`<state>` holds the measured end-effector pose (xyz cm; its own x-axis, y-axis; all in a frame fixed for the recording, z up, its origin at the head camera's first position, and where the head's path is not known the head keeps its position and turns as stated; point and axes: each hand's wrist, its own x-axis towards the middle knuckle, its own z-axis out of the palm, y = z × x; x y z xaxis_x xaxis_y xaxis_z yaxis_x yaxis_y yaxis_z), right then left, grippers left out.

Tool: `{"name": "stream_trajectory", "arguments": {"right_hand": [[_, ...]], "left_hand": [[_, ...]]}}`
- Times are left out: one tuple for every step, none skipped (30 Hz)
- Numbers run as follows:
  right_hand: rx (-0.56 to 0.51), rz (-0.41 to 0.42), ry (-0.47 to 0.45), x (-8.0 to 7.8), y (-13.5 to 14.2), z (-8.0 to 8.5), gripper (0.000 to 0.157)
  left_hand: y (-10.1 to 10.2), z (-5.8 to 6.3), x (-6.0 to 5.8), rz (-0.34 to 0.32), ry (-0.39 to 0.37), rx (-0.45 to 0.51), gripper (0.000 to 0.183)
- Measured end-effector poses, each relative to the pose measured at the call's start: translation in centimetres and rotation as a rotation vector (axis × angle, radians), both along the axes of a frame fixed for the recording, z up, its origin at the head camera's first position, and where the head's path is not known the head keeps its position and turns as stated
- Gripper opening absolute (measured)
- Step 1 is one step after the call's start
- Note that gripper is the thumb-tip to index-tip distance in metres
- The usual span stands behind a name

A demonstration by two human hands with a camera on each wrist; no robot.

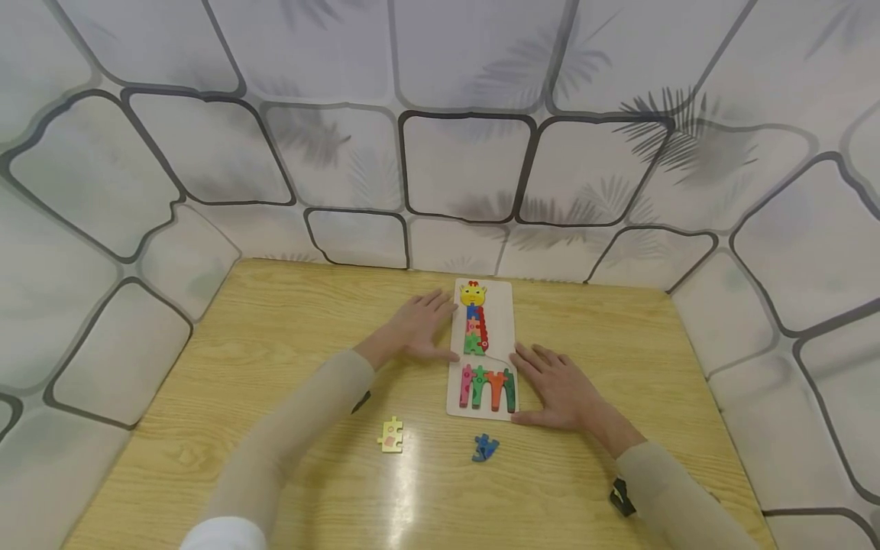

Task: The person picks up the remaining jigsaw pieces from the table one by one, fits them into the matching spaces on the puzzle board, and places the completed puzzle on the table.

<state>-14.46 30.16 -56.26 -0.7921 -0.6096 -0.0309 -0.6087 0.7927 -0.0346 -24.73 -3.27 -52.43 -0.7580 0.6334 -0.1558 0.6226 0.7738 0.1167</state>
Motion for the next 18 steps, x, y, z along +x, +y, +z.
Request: {"name": "stream_trajectory", "arguments": {"right_hand": [[0.0, -0.001, -0.001, 0.0, 0.0, 0.0, 0.112], [0.0, -0.002, -0.002, 0.0, 0.0, 0.0, 0.112], [0.0, -0.003, -0.003, 0.0, 0.0, 0.0, 0.112], [0.001, -0.004, -0.002, 0.0, 0.0, 0.0, 0.112], [0.001, -0.005, -0.003, 0.0, -0.1, 0.0, 0.112], [0.0, -0.006, -0.004, 0.0, -0.1, 0.0, 0.112], [0.0, -0.006, -0.005, 0.0, -0.1, 0.1, 0.112], [0.0, -0.006, -0.005, 0.0, -0.1, 0.1, 0.112], [0.001, -0.006, -0.005, 0.0, -0.1, 0.1, 0.112], [0.001, -0.006, -0.005, 0.0, -0.1, 0.1, 0.112], [0.0, -0.006, -0.006, 0.1, -0.1, 0.1, 0.112], [0.0, -0.005, -0.006, 0.1, -0.1, 0.1, 0.112], [0.0, -0.005, -0.005, 0.1, -0.1, 0.1, 0.112], [0.0, -0.005, -0.005, 0.1, -0.1, 0.1, 0.112], [0.0, -0.005, -0.005, 0.1, -0.1, 0.1, 0.112], [-0.002, -0.005, -0.006, 0.1, -0.1, 0.1, 0.112], [-0.003, -0.004, -0.005, 0.1, -0.1, 0.1, 0.112], [-0.005, -0.003, -0.003, 0.1, -0.1, 0.2, 0.112]], "left_hand": [[-0.1, 0.0, 0.1, -0.003, 0.0, 0.004, 0.113], [-0.2, 0.1, 0.3, -0.007, 0.003, 0.002, 0.112], [-0.3, 0.1, 0.4, -0.01, 0.005, 0.0, 0.112], [-0.4, 0.1, 0.5, -0.012, 0.01, -0.002, 0.112], [-0.6, 0.1, 0.6, -0.015, 0.013, -0.002, 0.112], [-0.7, 0.1, 0.8, -0.017, 0.014, -0.004, 0.112], [-0.9, 0.1, 0.9, -0.02, 0.018, -0.005, 0.112], [-1.0, 0.1, 1.0, -0.023, 0.021, -0.007, 0.113], [-1.1, 0.2, 1.1, -0.024, 0.022, -0.007, 0.113], [-1.3, 0.2, 1.3, -0.025, 0.022, -0.007, 0.113], [-1.4, 0.3, 1.4, -0.026, 0.024, -0.009, 0.113], [-1.6, 0.3, 1.6, -0.026, 0.024, -0.013, 0.113], [-1.7, 0.4, 1.7, -0.026, 0.025, -0.01, 0.113], [-1.8, 0.4, 1.8, -0.027, 0.025, -0.005, 0.113], [-2.0, 0.5, 2.0, -0.028, 0.026, -0.002, 0.112], [-2.1, 0.5, 2.1, -0.029, 0.026, 0.003, 0.112], [-2.2, 0.5, 2.2, -0.032, 0.027, 0.007, 0.111], [-2.4, 0.5, 2.3, -0.035, 0.027, 0.012, 0.111]]}}
